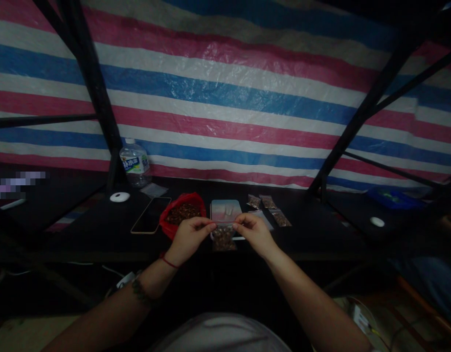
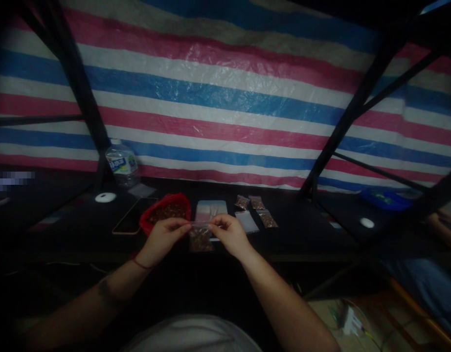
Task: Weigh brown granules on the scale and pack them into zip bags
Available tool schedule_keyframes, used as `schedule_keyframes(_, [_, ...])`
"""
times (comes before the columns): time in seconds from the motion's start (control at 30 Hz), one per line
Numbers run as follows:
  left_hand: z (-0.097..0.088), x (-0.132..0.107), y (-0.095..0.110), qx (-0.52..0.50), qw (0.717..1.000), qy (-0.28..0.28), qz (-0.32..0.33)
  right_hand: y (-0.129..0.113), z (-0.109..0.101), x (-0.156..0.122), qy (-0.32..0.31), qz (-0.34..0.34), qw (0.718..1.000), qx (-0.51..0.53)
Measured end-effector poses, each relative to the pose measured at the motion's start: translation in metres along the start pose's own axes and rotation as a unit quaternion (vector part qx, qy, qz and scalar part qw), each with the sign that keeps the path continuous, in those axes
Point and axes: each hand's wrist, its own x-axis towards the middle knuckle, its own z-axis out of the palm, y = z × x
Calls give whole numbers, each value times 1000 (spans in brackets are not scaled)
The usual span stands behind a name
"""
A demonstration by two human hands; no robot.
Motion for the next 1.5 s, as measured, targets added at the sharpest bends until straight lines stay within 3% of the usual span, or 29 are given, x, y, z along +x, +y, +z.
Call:
schedule_keyframes(0.2, [3,-4,3,-15,1000,8,0,0,4,-3,-11,18,999,38])
schedule_keyframes(0.37, [4,-4,0,-46,999,-5,-11,2,1,-3,25,4,999,40])
schedule_keyframes(0.7, [4,-5,1,-5,1000,-8,20,10,7,-4,16,21,997,76])
schedule_keyframes(1.2, [6,-9,7,43,996,-55,47,-3,12,-8,-25,-60,997,-27])
schedule_keyframes(1.5, [9,-14,5,87,989,-93,69,-1,21,-12,-38,-61,996,-58])
